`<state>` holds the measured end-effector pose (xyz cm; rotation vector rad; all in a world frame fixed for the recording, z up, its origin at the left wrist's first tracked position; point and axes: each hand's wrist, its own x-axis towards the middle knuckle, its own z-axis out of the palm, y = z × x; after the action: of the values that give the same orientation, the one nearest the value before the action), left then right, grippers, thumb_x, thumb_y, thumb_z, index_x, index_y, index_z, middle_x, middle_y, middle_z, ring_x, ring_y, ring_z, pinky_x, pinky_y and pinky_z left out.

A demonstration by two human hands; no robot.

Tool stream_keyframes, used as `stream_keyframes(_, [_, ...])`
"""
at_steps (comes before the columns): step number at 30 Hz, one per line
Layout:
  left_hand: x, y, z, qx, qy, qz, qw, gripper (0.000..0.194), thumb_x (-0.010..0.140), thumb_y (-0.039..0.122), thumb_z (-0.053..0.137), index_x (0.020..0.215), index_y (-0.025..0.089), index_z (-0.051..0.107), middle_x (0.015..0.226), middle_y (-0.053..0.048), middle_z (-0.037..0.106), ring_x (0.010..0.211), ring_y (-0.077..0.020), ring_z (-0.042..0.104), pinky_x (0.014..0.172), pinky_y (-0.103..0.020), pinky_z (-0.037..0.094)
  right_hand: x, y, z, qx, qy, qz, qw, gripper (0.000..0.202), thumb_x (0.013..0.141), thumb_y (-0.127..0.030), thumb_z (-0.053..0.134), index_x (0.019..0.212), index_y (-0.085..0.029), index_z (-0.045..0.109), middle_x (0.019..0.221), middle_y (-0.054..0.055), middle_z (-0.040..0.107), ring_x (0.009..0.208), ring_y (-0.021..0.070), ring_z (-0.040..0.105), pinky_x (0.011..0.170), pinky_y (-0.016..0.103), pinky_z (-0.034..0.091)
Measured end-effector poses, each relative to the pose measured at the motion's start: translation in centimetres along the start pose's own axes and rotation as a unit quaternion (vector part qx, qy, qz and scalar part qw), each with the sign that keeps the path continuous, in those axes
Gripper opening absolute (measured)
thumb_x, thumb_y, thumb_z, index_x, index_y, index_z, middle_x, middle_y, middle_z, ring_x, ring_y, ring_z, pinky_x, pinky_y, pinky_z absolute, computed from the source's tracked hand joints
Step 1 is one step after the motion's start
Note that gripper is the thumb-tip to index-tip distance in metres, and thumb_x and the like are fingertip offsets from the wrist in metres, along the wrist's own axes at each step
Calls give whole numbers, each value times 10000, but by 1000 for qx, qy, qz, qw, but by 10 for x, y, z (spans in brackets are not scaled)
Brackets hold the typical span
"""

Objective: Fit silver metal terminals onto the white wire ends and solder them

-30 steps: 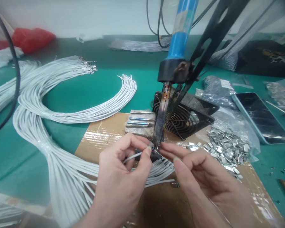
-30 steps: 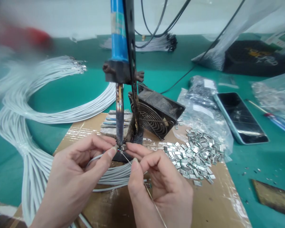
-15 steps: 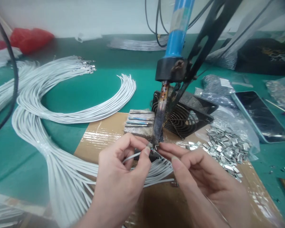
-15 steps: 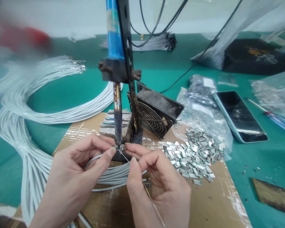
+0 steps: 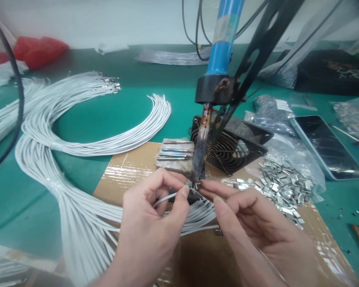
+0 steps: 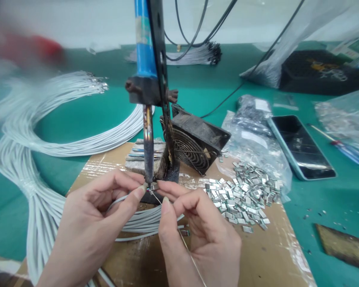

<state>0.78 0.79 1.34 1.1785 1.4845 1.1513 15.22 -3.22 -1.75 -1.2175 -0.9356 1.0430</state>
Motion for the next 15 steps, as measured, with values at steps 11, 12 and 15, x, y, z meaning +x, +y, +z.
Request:
stream_keyframes(11, [4, -2, 2, 0, 12, 23, 1000, 142, 778, 220, 781, 638, 220, 755, 755, -12, 832, 631, -134, 757, 515, -146, 527, 0, 1, 1, -28, 18, -11, 999, 265, 1028, -249, 839, 775, -261, 761, 1169, 20, 926, 1086, 170, 900, 921, 107, 662])
stream_keyframes(12, [3, -1, 2, 0, 6, 20, 1000, 139, 784, 218, 786, 647, 221, 758, 754, -7, 827, 623, -129, 745, 511, -147, 516, 0, 1, 1, -26, 21, -6, 999, 254, 1016, -253, 851, 777, -261, 767, 1171, 32, 925, 1088, 182, 901, 923, 122, 671])
stream_keyframes(15, [0, 0, 1, -5, 5, 3, 1000, 137, 812, 206, 797, 682, 224, 760, 796, 2, 821, 653, -124, 736, 546, -157, 522, -1, 1, 1, -15, 25, 2, 1000, 238, 993, -268, 873, 775, -256, 776, 1185, 60, 921, 1098, 220, 901, 942, 180, 694])
